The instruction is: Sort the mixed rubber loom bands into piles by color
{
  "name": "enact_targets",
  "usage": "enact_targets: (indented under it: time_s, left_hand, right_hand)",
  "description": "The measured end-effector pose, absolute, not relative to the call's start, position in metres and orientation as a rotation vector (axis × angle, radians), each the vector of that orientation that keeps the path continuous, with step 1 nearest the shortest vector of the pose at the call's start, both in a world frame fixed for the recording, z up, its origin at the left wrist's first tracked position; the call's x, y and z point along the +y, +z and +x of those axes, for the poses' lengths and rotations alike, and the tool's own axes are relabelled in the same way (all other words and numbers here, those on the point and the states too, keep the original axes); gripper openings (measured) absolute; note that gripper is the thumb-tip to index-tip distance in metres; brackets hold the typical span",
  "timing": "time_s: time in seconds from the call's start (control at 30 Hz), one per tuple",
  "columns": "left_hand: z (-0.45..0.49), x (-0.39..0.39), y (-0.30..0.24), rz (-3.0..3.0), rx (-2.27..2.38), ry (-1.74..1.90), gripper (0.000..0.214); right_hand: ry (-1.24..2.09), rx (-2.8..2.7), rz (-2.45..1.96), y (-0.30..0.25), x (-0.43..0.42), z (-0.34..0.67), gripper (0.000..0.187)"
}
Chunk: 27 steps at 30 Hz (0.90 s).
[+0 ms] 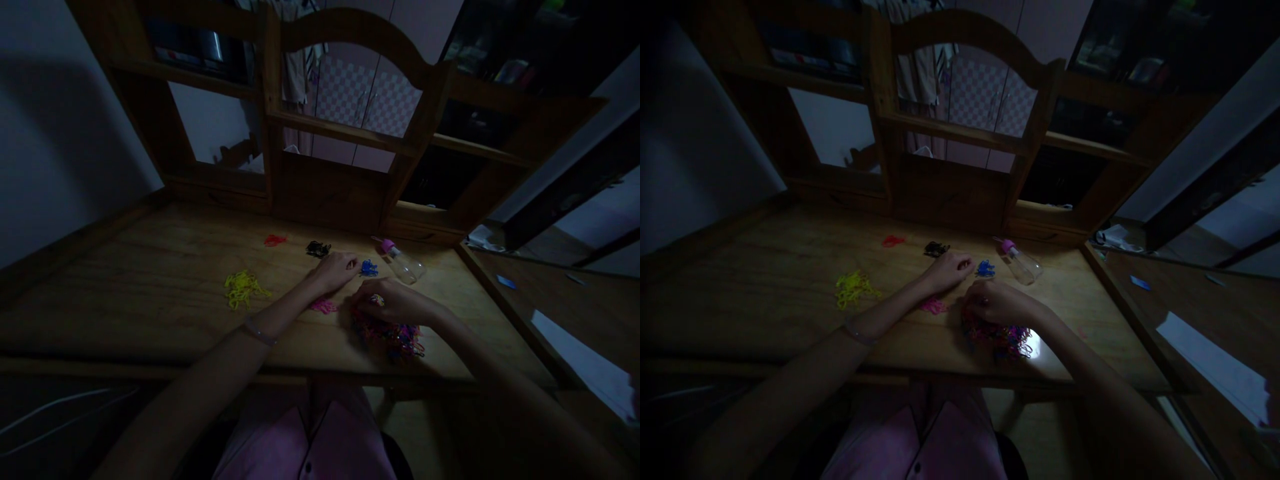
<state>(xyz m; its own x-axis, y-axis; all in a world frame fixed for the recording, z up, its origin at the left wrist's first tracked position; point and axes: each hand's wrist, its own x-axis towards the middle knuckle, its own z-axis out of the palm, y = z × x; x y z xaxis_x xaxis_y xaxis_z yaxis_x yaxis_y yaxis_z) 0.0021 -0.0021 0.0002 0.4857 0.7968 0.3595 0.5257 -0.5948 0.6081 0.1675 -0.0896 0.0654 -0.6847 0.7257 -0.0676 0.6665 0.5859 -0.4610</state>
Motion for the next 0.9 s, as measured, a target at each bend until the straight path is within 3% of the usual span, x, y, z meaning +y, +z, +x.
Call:
enact_targets:
  time_s: [0.27,0.9]
  left_hand:
    - [-0.001,-0.003,0.002,2.344,1.104,0.844,0.030]
    - [0.001,-0.004,-0.001,2.383,1.107,0.787,0.036]
  right_hand:
    - [0.534,-2.781,-1.351,0.065,-0.087,0.155,0.018]
    - [0.984,-2.628,-1.232,0.061,-0.076,0.170,0.029]
